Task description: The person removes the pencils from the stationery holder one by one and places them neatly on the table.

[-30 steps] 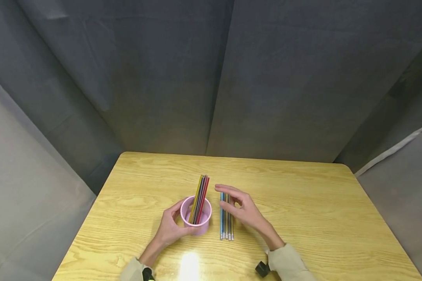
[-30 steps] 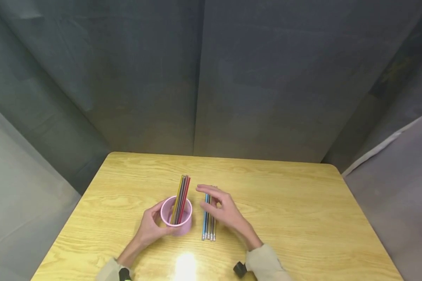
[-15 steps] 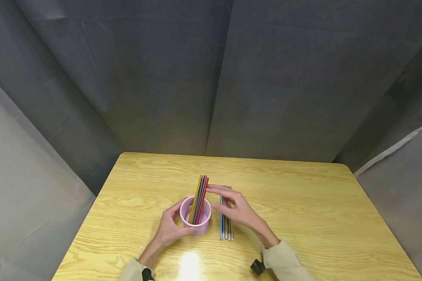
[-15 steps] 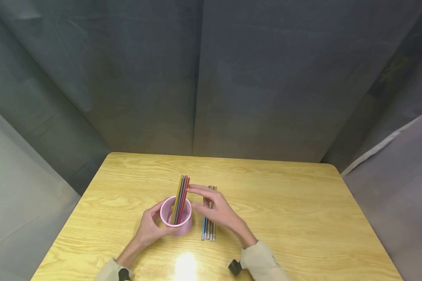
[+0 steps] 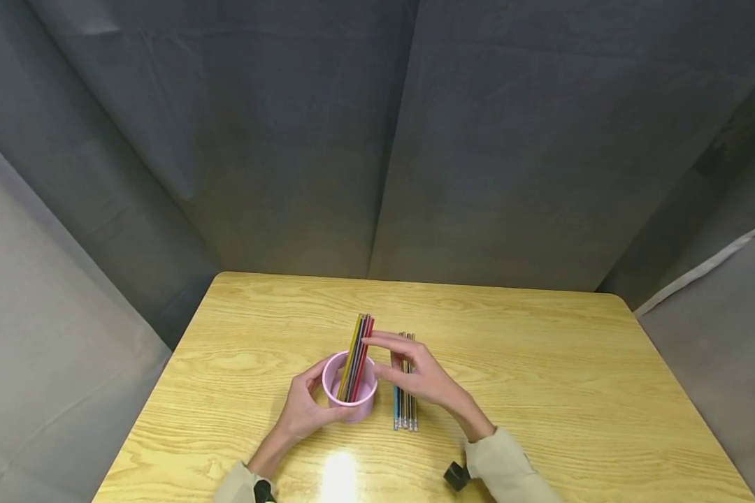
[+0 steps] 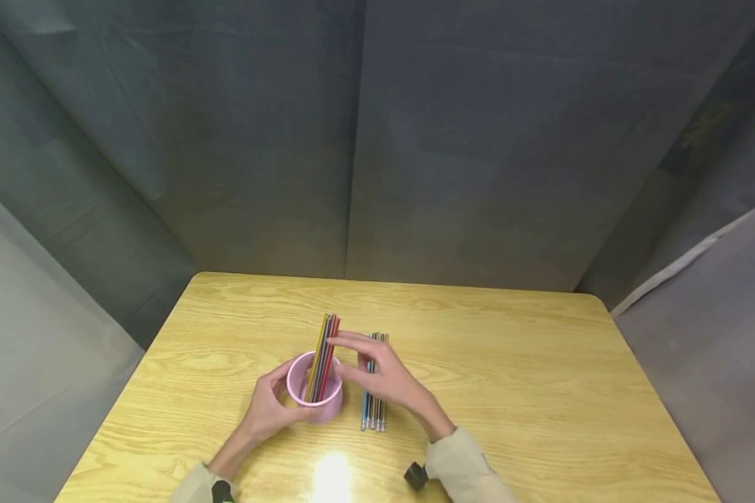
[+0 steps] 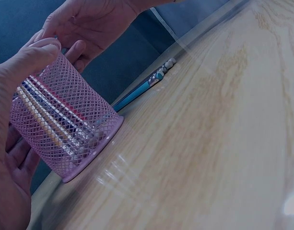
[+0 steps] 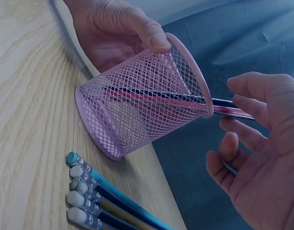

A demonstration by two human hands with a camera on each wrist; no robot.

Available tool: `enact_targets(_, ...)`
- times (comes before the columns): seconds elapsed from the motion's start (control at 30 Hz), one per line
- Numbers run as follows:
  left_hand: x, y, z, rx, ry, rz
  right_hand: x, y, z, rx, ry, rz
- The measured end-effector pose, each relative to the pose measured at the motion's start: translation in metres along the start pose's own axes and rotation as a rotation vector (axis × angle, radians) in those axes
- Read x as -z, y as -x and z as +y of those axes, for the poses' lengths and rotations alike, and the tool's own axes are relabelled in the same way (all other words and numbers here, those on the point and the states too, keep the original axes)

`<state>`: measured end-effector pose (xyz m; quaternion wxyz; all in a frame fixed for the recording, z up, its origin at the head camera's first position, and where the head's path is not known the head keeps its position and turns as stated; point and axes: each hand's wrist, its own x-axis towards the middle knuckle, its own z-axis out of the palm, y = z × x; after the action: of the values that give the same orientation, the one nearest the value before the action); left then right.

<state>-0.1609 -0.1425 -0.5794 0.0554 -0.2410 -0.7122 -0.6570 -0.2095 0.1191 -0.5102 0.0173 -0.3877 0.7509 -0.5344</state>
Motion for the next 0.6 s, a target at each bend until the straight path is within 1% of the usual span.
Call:
enact_targets(0.23, 0.0002, 0.0000, 0.0011, -0.005, -0.007, 0.002, -0.0005, -0.0015, -0.0003, -0.019, 0.013, -0.005)
enact_targets(0.4, 0.0003, -0.0002, 0.0015, -0.001, -0.006, -0.003, -0.0003, -0.0032, -0.0017, -0.020, 0.026, 0.009)
enact_targets(0.47, 0.0001, -0.0003, 0.0017, -0.009, -0.009, -0.004, 0.0002, -0.0040, -0.0032, -0.017, 0.030, 0.015)
enact_targets(0.6, -0.0005, -0.0006, 0.0027, -0.010, -0.008, -0.003, 0.0015, -0.0051, -0.0069, -0.038, 0.036, 0.031)
